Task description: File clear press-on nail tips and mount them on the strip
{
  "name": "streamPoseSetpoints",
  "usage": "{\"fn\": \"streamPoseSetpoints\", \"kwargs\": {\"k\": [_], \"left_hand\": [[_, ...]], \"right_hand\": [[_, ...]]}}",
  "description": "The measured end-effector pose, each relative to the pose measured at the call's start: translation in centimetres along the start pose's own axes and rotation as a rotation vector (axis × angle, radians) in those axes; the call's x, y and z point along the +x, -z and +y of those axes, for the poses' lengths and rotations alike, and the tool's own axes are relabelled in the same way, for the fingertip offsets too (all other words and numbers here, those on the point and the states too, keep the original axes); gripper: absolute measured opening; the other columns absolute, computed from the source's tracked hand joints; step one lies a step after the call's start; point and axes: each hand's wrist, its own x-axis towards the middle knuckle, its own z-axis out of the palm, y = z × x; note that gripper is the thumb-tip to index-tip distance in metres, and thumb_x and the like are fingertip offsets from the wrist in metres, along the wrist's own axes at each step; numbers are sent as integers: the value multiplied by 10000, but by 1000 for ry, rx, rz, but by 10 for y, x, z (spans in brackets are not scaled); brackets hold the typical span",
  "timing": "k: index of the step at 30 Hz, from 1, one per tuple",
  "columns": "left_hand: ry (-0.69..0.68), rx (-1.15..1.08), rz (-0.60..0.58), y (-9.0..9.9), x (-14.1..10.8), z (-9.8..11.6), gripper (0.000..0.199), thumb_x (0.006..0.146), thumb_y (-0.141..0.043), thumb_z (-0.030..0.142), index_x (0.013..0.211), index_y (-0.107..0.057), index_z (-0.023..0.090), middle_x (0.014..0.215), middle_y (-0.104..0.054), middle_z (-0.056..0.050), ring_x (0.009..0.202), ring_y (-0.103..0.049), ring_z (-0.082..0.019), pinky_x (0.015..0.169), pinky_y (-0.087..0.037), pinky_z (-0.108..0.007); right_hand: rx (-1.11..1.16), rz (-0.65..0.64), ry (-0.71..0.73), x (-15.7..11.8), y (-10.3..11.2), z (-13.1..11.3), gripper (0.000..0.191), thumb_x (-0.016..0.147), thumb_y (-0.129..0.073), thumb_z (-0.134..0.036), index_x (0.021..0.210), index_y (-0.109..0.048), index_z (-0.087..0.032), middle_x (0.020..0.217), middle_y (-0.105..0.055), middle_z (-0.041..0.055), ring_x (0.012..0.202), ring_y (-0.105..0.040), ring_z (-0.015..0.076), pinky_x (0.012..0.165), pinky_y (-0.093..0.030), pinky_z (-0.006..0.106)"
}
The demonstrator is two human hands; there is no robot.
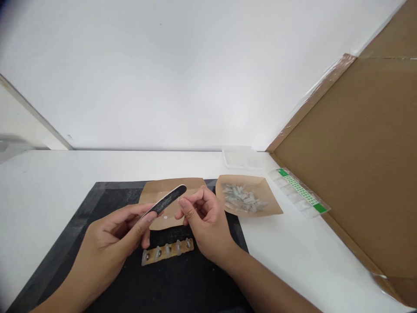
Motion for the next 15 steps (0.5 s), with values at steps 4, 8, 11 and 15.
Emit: {"fn": "streamPoseSetpoints", "kwargs": {"k": [4,8,11,15], "left_hand": [[-70,17,7,0,0,2,308,953,-720,428,1169,-800,223,576,-655,42,529,-619,-91,535,-503,-163],[-134,22,24,-1,0,2,238,949,-729,384,1127,-821,256,626,-687,41,546,-636,-83,545,-519,-150],[-164,72,39,-1,-1,2,222,952,-724,360,1127,-826,270,625,-689,46,555,-645,-80,554,-524,-139],[-208,160,60,-1,-1,4,218,952,-717,347,1131,-828,289,660,-712,50,553,-647,-70,557,-521,-129]], "right_hand": [[-23,2,5,-1,0,1,261,988,-707,-435,900,-584,-222,742,-677,-16,647,-605,113,608,-500,240],[-155,38,59,-2,0,3,224,1009,-672,-416,911,-583,-235,759,-676,-11,670,-617,135,604,-490,260],[-356,66,177,-3,1,5,139,1028,-635,-343,940,-596,-243,809,-690,-3,715,-636,149,645,-499,283],[-591,70,379,-4,2,7,54,1005,-630,-219,958,-612,-236,839,-694,-4,729,-639,138,682,-493,285]]}}
